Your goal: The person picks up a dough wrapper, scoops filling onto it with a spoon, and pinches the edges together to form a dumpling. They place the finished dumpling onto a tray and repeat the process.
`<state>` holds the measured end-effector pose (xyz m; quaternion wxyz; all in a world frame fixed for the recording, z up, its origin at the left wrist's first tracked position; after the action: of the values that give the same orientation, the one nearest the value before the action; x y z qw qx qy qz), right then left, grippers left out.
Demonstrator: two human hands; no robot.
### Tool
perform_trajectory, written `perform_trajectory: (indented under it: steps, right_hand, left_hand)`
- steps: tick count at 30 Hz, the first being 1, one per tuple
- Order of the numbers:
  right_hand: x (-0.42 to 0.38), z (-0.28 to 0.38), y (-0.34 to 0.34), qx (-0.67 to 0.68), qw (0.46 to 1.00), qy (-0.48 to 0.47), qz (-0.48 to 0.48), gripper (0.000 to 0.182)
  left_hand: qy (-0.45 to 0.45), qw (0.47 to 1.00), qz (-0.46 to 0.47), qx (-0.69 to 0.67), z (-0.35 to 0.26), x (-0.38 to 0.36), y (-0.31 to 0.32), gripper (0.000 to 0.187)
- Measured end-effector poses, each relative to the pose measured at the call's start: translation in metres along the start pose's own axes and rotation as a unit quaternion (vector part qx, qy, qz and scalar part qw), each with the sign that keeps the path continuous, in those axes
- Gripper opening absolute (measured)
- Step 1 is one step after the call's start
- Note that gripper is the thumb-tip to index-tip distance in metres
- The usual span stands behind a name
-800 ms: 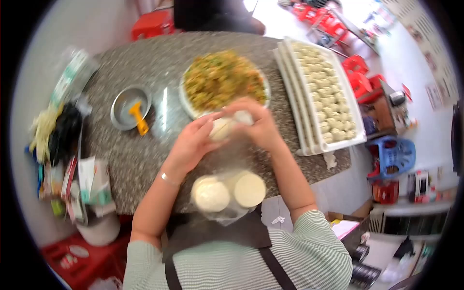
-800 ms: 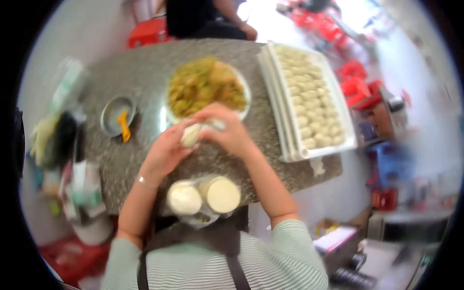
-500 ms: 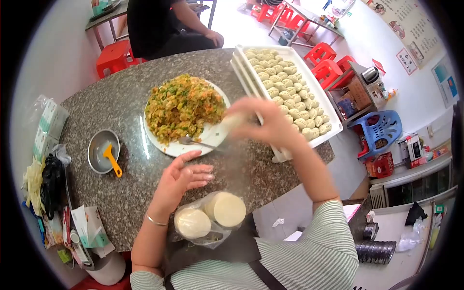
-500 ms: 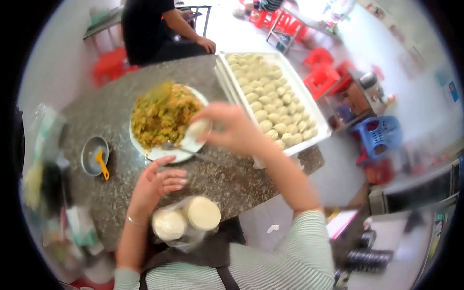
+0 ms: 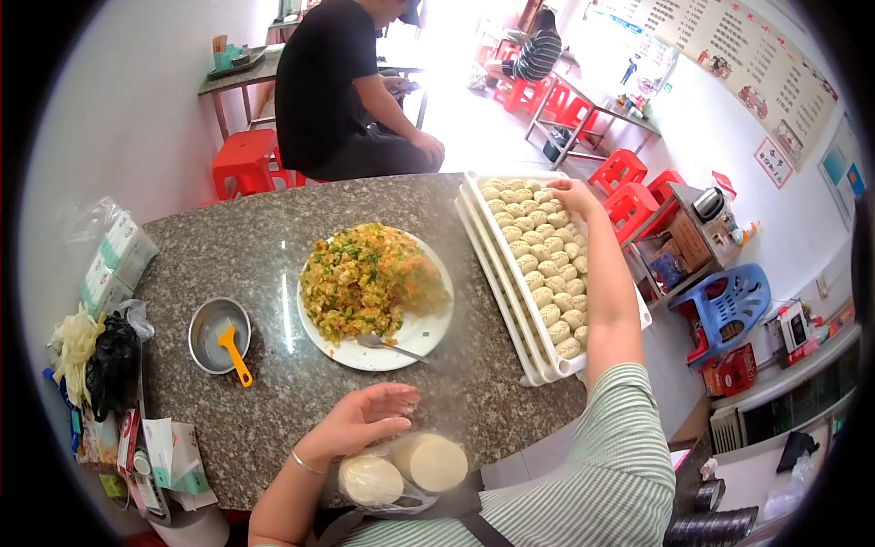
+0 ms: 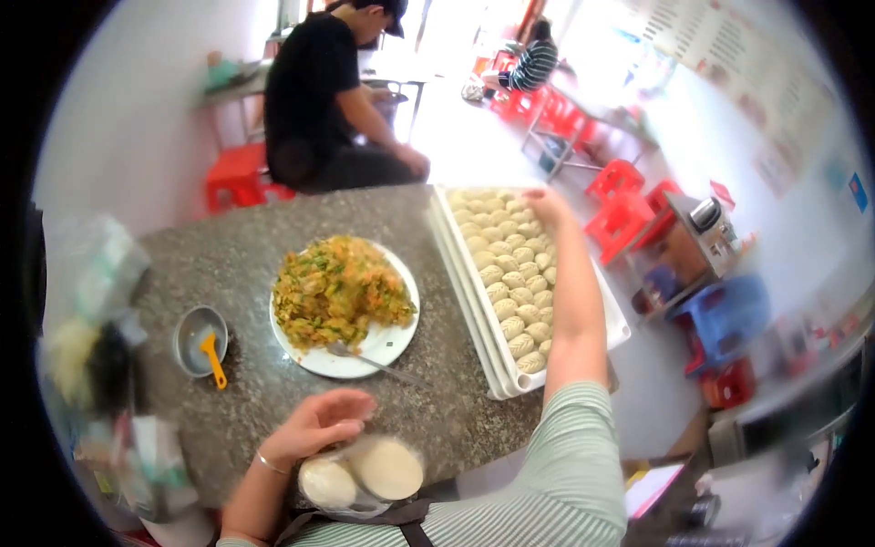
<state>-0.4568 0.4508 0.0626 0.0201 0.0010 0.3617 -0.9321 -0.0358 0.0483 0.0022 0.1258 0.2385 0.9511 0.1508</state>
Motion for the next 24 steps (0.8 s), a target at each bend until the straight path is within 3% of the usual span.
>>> perform_trajectory:
  steps: [2,3,5,7,8,9,11,13,15,17,19,21,24]
  right_hand:
    - [-0.010,0.007,0.001,0.062,0.998,0.021,0.018,0.027]
    - [-0.006,0.006,-0.001,0.025,0.999,0.004,0.043,0.027]
    - [-0.004,-0.006,-0.002,0.125,0.991,0.013,0.037,0.028]
    - [0.011,-0.011,-0.018,-0.078,0.988,-0.124,-0.044,0.033]
    - [0.006,0.001,-0.021,-0.115,0.979,-0.158,-0.063,0.033]
    - [-0.014,0.022,-0.027,-0.150,0.967,-0.190,-0.080,0.035]
    - [-0.081,0.073,-0.010,0.022,0.975,-0.216,-0.040,0.035]
    - [-0.168,0.123,0.017,0.065,0.969,-0.239,0.000,0.034]
    - [-0.249,0.143,0.053,0.055,0.974,-0.214,0.056,0.029]
    - [-0.326,0.133,0.105,0.122,0.960,-0.175,0.181,0.025]
    - [-0.384,0.134,0.147,0.064,0.936,-0.237,0.253,0.021]
    - [-0.416,0.116,0.174,0.077,0.949,-0.212,0.219,0.022]
    - [-0.435,0.104,0.186,0.060,0.958,-0.248,0.132,0.020]
  left_hand:
    - [-0.004,1.000,-0.002,-0.004,0.001,-0.001,0.000,0.049]
    - [-0.001,1.000,0.003,0.008,0.000,-0.001,0.002,0.047]
    - [-0.015,1.000,0.006,0.011,0.002,-0.004,0.005,0.045]
    - [-0.015,0.995,0.065,0.072,0.002,-0.004,0.009,0.040]
    - [0.004,0.994,0.083,0.073,0.001,-0.004,0.013,0.037]
    - [0.005,0.990,0.100,0.101,0.001,-0.004,0.016,0.038]
    - [0.078,0.956,0.139,0.248,-0.006,-0.002,0.021,0.039]
    - [0.096,0.945,0.114,0.289,-0.011,-0.003,0.027,0.035]
    - [0.151,0.871,0.092,0.459,-0.016,-0.008,0.036,0.027]
    - [0.074,0.870,0.079,0.481,-0.020,-0.015,0.045,0.032]
    - [0.077,0.849,0.027,0.523,-0.025,-0.021,0.050,0.028]
    - [0.068,0.842,0.007,0.535,-0.021,-0.029,0.055,0.027]
    - [0.140,0.841,-0.060,0.518,-0.023,-0.038,0.059,0.031]
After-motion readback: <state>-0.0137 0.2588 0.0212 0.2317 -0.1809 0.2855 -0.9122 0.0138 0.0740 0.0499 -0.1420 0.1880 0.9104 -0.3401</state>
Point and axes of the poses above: each hand's wrist, its own x-axis towards the middle knuckle, its own y-axis out of the palm, z = x × y, the point moved 5 cm from there along x, towards the middle knuckle
